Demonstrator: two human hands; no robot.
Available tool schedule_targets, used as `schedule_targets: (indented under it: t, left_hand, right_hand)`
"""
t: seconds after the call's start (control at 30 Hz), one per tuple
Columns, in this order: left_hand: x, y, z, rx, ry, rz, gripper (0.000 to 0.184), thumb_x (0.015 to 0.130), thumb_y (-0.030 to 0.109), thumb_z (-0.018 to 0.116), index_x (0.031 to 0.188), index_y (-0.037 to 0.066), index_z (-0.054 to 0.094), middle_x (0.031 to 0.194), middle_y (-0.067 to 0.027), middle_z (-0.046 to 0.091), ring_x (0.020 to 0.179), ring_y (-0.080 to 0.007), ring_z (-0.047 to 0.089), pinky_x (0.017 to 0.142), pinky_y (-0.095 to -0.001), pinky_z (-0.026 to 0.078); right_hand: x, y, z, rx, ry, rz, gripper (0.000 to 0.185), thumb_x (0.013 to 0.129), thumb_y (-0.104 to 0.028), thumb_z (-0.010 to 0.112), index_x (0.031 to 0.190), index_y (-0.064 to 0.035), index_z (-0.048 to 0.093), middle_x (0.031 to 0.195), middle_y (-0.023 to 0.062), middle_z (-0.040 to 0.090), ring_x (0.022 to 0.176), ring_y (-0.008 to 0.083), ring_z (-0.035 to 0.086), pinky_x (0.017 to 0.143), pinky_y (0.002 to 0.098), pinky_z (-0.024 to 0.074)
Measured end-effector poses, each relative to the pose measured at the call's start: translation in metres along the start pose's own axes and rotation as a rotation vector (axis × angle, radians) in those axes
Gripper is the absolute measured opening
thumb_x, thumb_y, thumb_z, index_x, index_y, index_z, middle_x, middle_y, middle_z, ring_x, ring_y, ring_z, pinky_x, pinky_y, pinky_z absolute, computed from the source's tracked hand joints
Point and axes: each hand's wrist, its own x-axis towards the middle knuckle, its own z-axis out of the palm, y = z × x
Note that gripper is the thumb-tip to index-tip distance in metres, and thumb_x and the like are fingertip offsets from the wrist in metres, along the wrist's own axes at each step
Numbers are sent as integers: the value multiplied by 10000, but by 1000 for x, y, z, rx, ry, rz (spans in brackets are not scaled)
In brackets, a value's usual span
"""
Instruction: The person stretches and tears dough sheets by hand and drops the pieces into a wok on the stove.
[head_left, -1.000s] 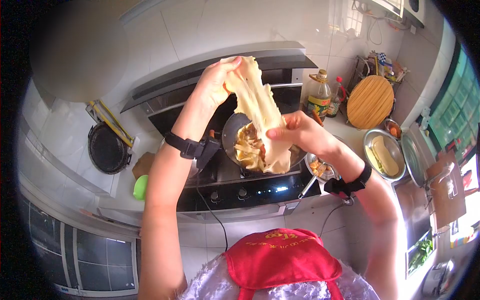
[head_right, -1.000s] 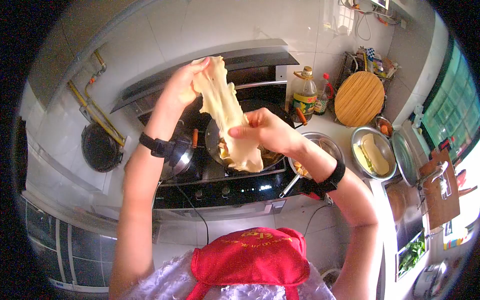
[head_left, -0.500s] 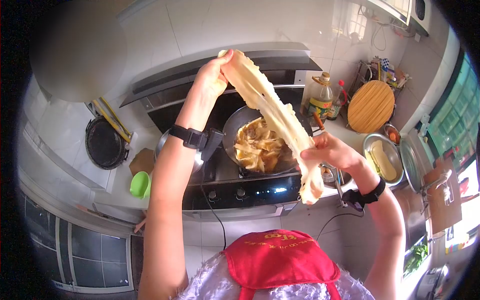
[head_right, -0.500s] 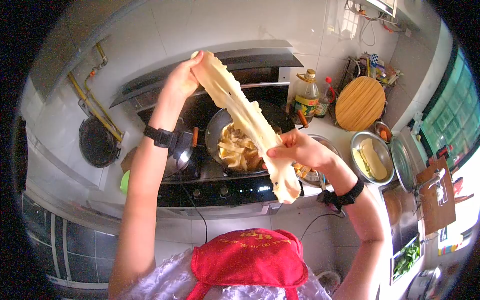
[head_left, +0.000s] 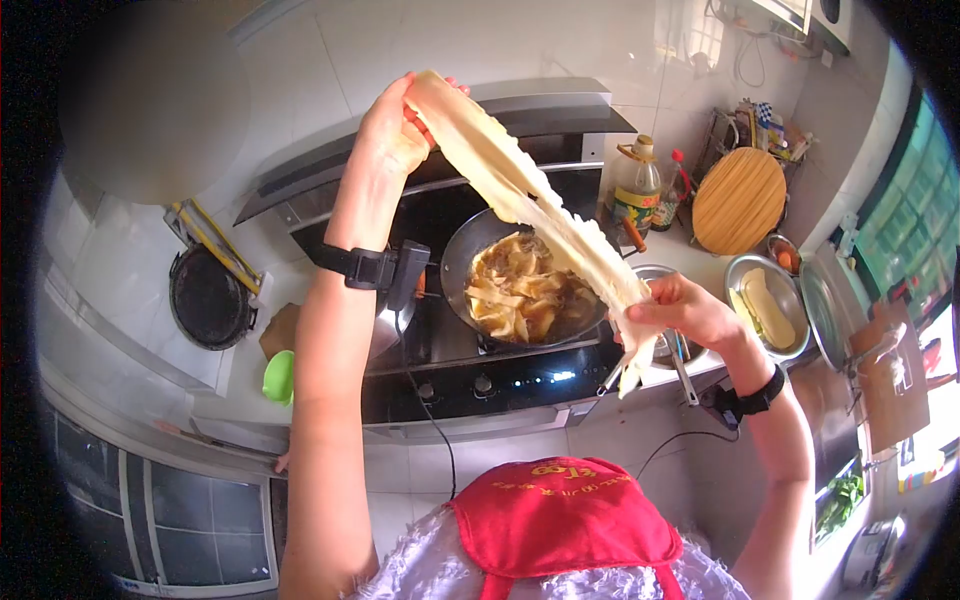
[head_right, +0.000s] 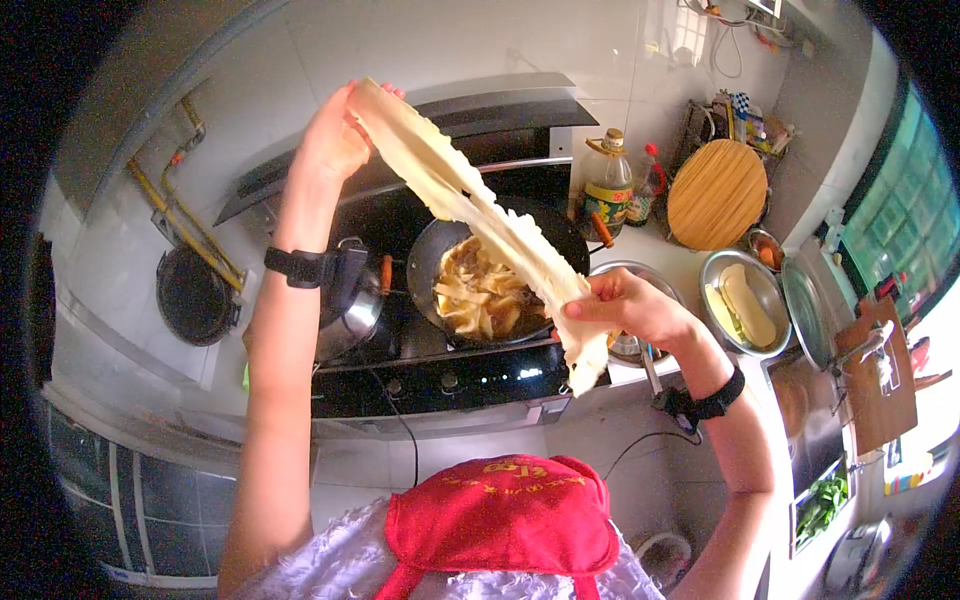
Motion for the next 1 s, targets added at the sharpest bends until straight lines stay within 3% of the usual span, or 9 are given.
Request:
schedule_targets:
  t: [0.27,0.37,0.5,0.53,0.63,0.67,0.8,0.9,1.0]
  left_hand:
    - [-27,16,68,210,-242,9,344,996,313,517,1040,-21,586,998,-175,682,965,-266,668,886,-404,540]
    - [-40,-10,71,301,-515,-106,364,992,324,525,992,-28,619,931,-169,692,886,-266,687,832,-402,562]
    - [-72,-47,95,305,-454,-90,398,972,356,558,967,-34,640,892,-160,695,857,-273,695,803,-401,571]
    - [-70,-52,94,328,-459,-94,390,975,354,556,1003,-28,631,914,-157,695,861,-267,695,799,-397,573]
    - [-69,-63,92,369,-281,-47,464,978,430,524,1064,-17,615,1005,-154,685,943,-242,676,852,-375,546]
    - [-67,-68,86,324,-228,-134,600,959,554,476,1164,1,588,1117,-132,662,1046,-226,635,932,-370,493]
    - [-74,-98,51,122,-392,-542,716,909,658,463,1261,43,564,1226,-98,617,1140,-227,577,1002,-393,431]
    - [-92,-104,48,182,-210,-501,586,904,565,564,1227,77,586,1154,-58,619,1121,-220,565,977,-434,428]
    - [-93,-112,43,245,-199,-317,466,908,344,663,1256,60,538,1101,-60,619,1070,-207,581,935,-401,451]
  right_hand:
    - [13,-6,8,-201,231,-111,475,919,-355,660,1266,-44,566,1029,70,634,941,108,571,815,261,461]
    - [22,-38,21,-199,394,-246,602,902,-369,673,1385,-83,454,1119,93,596,1031,148,556,886,300,448]
    - [47,-67,25,-308,445,-481,526,854,-274,740,1272,-9,562,1104,96,655,1041,139,587,908,303,466]
    - [47,-76,32,-240,428,-460,418,854,-245,738,1162,19,635,1030,82,694,927,119,631,823,276,504]
    - [54,-81,26,-146,411,-343,354,860,-227,734,1116,8,664,965,60,709,803,93,645,728,252,520]
    - [58,-80,24,-92,443,-341,309,866,-223,728,1078,-5,675,909,45,709,753,81,647,680,232,517]
    - [60,-81,18,133,422,-318,243,870,-215,720,1007,-18,682,882,38,699,766,101,660,675,244,518]
    - [68,-70,9,140,413,-292,240,872,-209,717,1015,-20,680,889,41,700,779,104,659,674,246,518]
    - [68,-68,16,32,473,-303,216,867,-174,702,992,1,679,886,49,698,777,108,652,674,252,517]
